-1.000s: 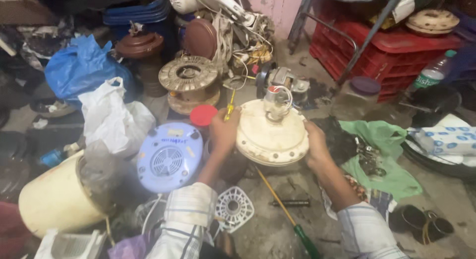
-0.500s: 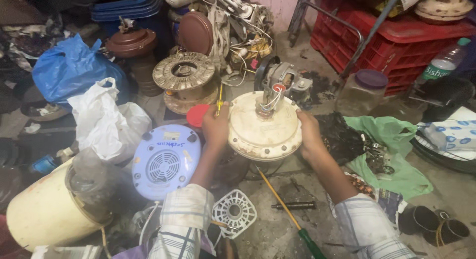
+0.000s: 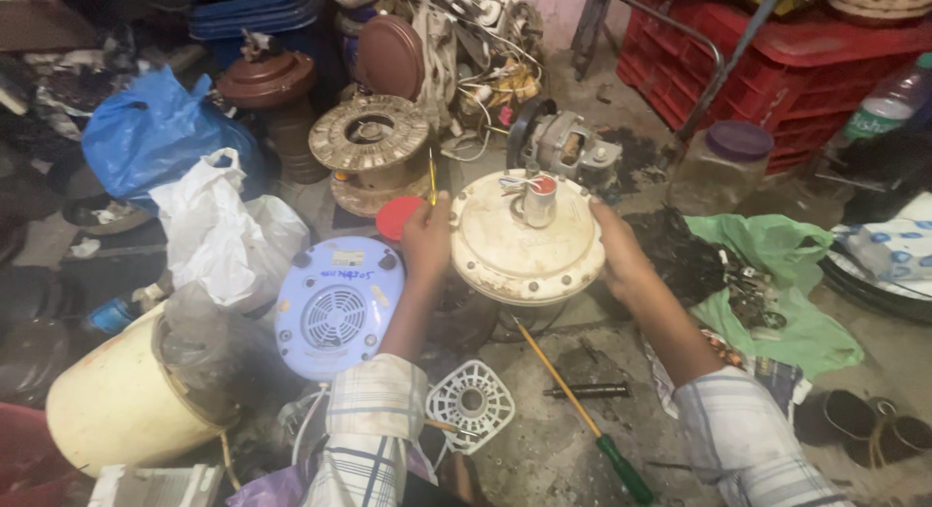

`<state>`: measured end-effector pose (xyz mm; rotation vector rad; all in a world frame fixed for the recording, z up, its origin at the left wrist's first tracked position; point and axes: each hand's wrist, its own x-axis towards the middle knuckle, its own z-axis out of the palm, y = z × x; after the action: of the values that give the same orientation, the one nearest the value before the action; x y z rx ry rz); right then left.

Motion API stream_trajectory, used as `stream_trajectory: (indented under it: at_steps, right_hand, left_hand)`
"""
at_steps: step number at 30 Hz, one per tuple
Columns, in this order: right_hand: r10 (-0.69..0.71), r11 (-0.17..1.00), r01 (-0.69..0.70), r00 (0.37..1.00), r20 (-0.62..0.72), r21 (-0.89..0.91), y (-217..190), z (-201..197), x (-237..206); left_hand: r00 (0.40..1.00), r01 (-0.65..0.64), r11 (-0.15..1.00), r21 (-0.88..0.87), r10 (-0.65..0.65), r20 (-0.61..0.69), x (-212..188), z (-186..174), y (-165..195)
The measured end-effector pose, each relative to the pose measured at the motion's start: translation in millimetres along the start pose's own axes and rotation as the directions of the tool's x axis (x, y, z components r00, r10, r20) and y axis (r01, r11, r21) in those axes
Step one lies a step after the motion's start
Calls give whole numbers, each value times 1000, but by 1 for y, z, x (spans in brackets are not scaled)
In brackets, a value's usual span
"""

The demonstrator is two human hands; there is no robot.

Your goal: The person sits on the floor of a cluttered repair workshop winding copper wire and connecting it to an electric motor. They use a screwdriver to work on a motor end cover, then strip and twist wire leads by hand and attach them to the motor's terminals.

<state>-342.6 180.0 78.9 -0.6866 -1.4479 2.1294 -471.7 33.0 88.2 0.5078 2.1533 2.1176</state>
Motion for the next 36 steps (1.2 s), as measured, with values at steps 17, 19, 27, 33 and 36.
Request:
stream_trajectory:
  at_steps: [17,19,27,33,36]
  right_hand:
    - [-113,985,118,992,-46,128,28,-11,4]
    - [-179,975,191,978,-111,114,32,-10,6]
    - [-294,954,298,917,-269,-27,33,0,14]
    - [-205,975,220,949,-238,39,19,9,13]
    - [-193,977,206,960,-205,46,17,9,9]
  left_hand:
    - [959,274,961,-31,-271,84,-46,-11,-52]
    - [982,175,962,-207,-156,104,-50,-6,-53]
    - [993,113,934,-340,-95,69,-37,0,-67]
    - [985,169,894,-415,-144,91,-32,5,-57]
    - [973,230,877,-423,-206,103,-35,7,-52]
